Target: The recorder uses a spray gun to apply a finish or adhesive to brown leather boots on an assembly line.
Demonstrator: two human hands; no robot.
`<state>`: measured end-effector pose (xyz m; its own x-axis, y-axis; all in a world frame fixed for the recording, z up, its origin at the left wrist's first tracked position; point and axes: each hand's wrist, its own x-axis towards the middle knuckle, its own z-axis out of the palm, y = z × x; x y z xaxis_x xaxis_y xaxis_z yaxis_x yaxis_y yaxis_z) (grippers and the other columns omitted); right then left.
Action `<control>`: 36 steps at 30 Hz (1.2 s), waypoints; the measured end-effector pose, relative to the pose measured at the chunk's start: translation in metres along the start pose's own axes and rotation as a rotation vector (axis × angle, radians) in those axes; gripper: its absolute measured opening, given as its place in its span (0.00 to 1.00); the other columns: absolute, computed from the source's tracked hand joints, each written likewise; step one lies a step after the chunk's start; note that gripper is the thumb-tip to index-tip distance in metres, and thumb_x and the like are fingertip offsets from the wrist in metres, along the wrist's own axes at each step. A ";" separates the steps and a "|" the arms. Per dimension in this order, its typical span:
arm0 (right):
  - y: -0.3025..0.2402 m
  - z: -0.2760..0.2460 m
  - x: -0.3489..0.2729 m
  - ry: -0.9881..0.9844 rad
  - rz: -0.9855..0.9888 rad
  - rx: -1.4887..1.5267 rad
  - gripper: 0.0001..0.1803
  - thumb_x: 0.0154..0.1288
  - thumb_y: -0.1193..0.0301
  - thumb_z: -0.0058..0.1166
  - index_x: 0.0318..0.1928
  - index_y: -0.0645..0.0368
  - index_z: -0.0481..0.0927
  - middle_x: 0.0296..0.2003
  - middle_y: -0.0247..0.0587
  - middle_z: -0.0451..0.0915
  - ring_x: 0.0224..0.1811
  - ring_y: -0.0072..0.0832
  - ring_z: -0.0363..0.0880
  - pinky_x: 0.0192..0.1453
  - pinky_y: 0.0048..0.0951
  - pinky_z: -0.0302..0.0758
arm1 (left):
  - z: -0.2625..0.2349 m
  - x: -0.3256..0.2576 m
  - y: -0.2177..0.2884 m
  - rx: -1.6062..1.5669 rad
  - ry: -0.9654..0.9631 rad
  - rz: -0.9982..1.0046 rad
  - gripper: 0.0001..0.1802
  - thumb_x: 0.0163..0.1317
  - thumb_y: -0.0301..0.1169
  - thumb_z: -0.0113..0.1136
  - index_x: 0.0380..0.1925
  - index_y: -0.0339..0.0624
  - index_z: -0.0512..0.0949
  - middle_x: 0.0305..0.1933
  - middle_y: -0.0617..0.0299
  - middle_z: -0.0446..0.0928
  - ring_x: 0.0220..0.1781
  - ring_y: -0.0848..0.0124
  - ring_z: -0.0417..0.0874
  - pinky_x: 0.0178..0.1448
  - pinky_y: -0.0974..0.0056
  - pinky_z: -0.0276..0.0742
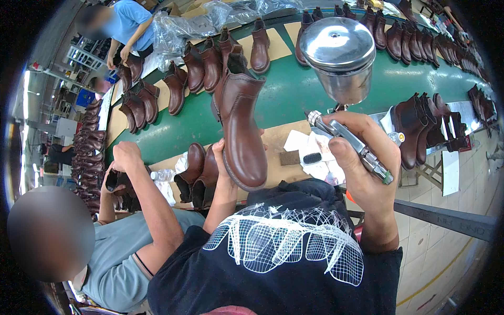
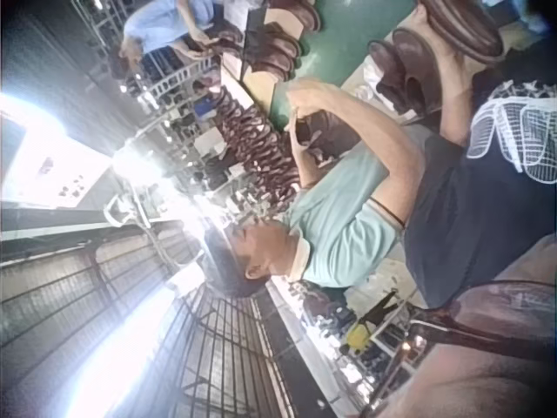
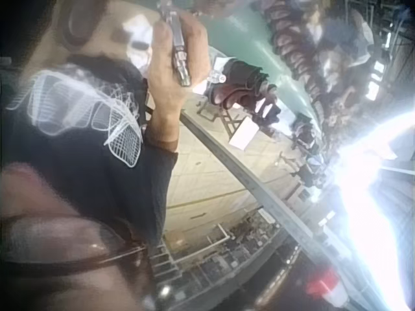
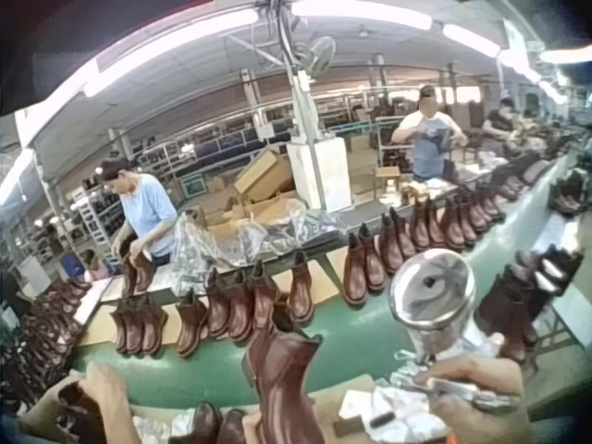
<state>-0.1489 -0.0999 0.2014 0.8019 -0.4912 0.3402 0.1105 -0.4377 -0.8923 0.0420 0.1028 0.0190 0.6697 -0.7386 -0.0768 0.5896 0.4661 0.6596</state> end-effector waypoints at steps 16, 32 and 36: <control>-0.020 0.015 0.010 -0.041 -0.024 0.049 0.18 0.64 0.64 0.64 0.46 0.65 0.82 0.37 0.39 0.84 0.35 0.22 0.78 0.41 0.22 0.71 | -0.014 -0.004 -0.003 -0.837 -0.440 -0.441 0.41 0.68 0.55 0.52 0.73 0.46 0.54 0.58 0.22 0.63 0.42 0.30 0.81 0.36 0.49 0.87; -0.013 0.014 -0.012 -0.209 -0.100 -0.140 0.16 0.56 0.64 0.69 0.44 0.57 0.85 0.37 0.33 0.86 0.32 0.25 0.76 0.44 0.27 0.63 | -0.006 0.006 0.007 -0.864 -0.524 -0.412 0.38 0.68 0.55 0.48 0.72 0.47 0.57 0.67 0.39 0.64 0.46 0.36 0.75 0.32 0.50 0.83; -0.009 0.016 -0.015 -0.215 -0.104 -0.141 0.17 0.56 0.65 0.69 0.45 0.56 0.85 0.37 0.33 0.86 0.31 0.25 0.75 0.43 0.27 0.62 | -0.013 0.006 0.005 -0.893 -0.518 -0.389 0.37 0.68 0.55 0.48 0.71 0.46 0.59 0.70 0.44 0.62 0.48 0.36 0.75 0.31 0.49 0.84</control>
<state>-0.1528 -0.0767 0.1999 0.8982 -0.2740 0.3436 0.1277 -0.5854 -0.8006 0.0551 0.1075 0.0121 0.2201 -0.9287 0.2984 0.9729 0.1870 -0.1357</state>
